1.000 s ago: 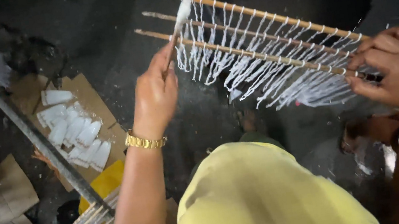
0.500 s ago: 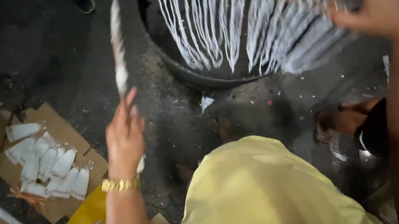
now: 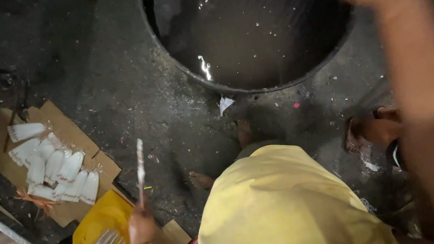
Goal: Dipping multiple candle wicks attached to wooden frames into a vat of melted wax and then hanging them on a rack to cool.
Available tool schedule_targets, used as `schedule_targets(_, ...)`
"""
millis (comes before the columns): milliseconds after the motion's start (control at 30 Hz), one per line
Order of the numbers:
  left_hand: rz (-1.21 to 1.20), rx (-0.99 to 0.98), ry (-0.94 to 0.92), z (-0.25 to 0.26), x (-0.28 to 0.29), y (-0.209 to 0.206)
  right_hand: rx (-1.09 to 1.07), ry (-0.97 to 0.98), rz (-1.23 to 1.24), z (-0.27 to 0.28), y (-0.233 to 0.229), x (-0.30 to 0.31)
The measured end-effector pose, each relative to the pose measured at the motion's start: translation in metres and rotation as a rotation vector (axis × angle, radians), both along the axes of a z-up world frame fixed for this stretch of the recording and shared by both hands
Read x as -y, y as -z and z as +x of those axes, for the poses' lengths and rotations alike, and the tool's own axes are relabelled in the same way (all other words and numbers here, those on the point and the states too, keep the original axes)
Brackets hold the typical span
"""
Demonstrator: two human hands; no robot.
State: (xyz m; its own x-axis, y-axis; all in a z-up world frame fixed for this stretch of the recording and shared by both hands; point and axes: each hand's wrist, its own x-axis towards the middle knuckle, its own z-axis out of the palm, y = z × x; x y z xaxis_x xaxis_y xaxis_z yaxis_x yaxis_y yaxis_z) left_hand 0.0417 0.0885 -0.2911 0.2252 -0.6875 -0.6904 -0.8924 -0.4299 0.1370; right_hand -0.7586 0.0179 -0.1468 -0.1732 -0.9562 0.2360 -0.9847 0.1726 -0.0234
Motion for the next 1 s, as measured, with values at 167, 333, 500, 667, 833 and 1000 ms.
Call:
schedule_targets(167,0.208,0.037,-0.063,-0.006,-0.052,0.035,0.367,0.095,0.154,0.132,0.066,-0.016)
schedule_targets(333,0.269,-0.032,-0.304,-0.028,-0.062,0.019,0.441,-0.05,-0.042,0.155,0.16,-0.041)
schedule_targets(500,0.274,0.007,-0.272,-0.039,-0.033,0.003,0.428,0.003,0.066,0.161,0.16,-0.045)
schedule_targets(667,0.136,-0.129,-0.298,-0.05,-0.019,-0.005,0.427,0.004,0.062,0.159,0.164,-0.048)
schedule_targets(833,0.177,-0.138,-0.287,-0.048,-0.027,0.012,0.321,-0.03,0.027,0.124,0.143,-0.028)
schedule_targets(1000,0.238,-0.065,-0.231,-0.028,-0.045,0.035,0.279,-0.1,-0.13,0.097,0.107,-0.009)
